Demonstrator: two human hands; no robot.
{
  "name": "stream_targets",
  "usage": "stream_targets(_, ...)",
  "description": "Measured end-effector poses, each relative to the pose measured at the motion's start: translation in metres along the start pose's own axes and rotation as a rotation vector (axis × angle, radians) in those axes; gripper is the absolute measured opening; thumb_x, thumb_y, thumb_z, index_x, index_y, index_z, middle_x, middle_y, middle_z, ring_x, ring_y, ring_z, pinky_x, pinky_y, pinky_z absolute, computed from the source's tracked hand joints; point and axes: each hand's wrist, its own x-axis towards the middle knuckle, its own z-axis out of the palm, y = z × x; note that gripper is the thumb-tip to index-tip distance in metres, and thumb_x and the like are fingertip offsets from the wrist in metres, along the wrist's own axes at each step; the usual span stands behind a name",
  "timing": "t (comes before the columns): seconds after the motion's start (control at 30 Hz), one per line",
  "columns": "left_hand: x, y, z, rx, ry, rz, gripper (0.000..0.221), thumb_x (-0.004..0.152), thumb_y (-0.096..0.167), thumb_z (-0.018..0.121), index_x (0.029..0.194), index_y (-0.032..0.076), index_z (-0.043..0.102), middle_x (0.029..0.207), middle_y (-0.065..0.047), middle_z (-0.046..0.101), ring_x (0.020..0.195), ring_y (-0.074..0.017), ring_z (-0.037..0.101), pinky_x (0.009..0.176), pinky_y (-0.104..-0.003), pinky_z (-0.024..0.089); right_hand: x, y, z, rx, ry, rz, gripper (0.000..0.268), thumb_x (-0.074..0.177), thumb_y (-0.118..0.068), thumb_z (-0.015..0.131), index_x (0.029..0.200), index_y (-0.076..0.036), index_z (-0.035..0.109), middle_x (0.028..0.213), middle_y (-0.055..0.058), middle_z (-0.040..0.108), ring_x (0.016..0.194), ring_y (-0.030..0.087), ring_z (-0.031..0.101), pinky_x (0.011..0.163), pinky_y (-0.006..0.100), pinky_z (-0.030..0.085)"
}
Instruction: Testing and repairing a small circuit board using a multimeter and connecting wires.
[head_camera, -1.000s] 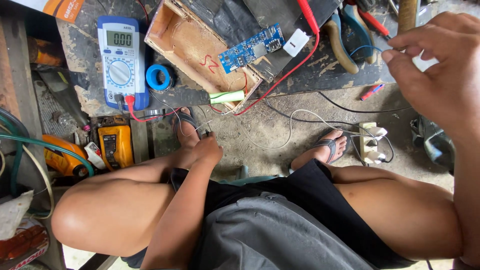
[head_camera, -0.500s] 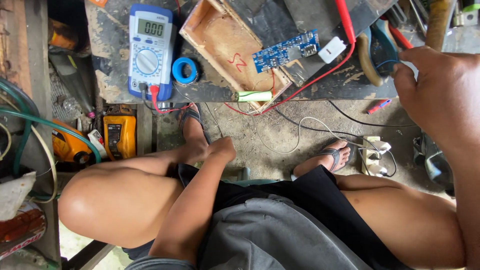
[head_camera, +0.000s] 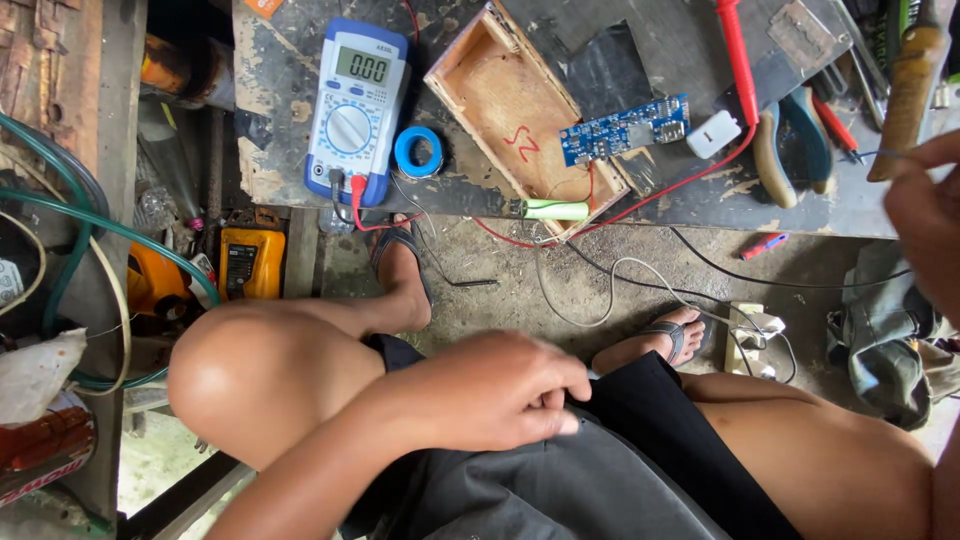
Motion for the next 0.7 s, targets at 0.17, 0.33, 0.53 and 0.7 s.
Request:
stream_targets(0.17, -0.013, 0.027, -0.054, 0.254, 0.500, 0.195, 0.012, 0.103, 0.021, 0.056, 0.104, 0.013, 0.065, 0.091, -0.005, 0.060, 0.071, -0.0249, 0.065, 0.050, -0.046, 0.047, -0.030, -0.106, -0.034, 0.211, -0.068, -0.041, 0.013, 0.132, -0.004, 0.051, 0.139, 0.004, 0.058, 0.108, 0.016, 0.056, 0.091, 0.024, 0.052, 0.078, 0.036, 0.039)
stream_targets(0.33, 0.022, 0.020, -0.053, 0.350, 0.956, 0.372, 0.032, 0.104, 0.019, 0.078, 0.129, 0.008, 0.062, 0.105, -0.007, 0.055, 0.082, -0.0212, 0.060, 0.070, -0.037, 0.056, -0.015, -0.232, -0.056, 0.155, 0.015, -0.642, 0.012, 0.105, 0.016, 0.080, 0.103, 0.009, 0.070, 0.090, 0.018, 0.070, 0.069, 0.027, 0.059, 0.076, 0.043, 0.048)
stream_targets(0.53, 0.036, 0.012, -0.064, 0.146, 0.984, 0.435, 0.025, 0.098, -0.006, 0.072, 0.116, 0.010, 0.066, 0.102, -0.007, 0.052, 0.089, -0.0273, 0.061, 0.074, -0.042, 0.050, 0.004, -0.246, -0.040, 0.214, 0.037, -0.724, 0.008, 0.104, 0.016, 0.080, 0.102, 0.010, 0.074, 0.093, 0.022, 0.065, 0.083, 0.033, 0.062, 0.081, 0.044, 0.050)
stream_targets(0.7, 0.042, 0.011, -0.077, 0.162, 1.016, 0.463, 0.011, 0.103, 0.002, 0.069, 0.112, 0.007, 0.064, 0.098, -0.008, 0.053, 0.086, -0.0274, 0.060, 0.075, -0.041, 0.048, 0.015, -0.258, -0.036, 0.350, -0.004, -0.696, 0.012, 0.100, 0.018, 0.079, 0.097, 0.011, 0.070, 0.091, 0.021, 0.067, 0.084, 0.033, 0.064, 0.081, 0.042, 0.051)
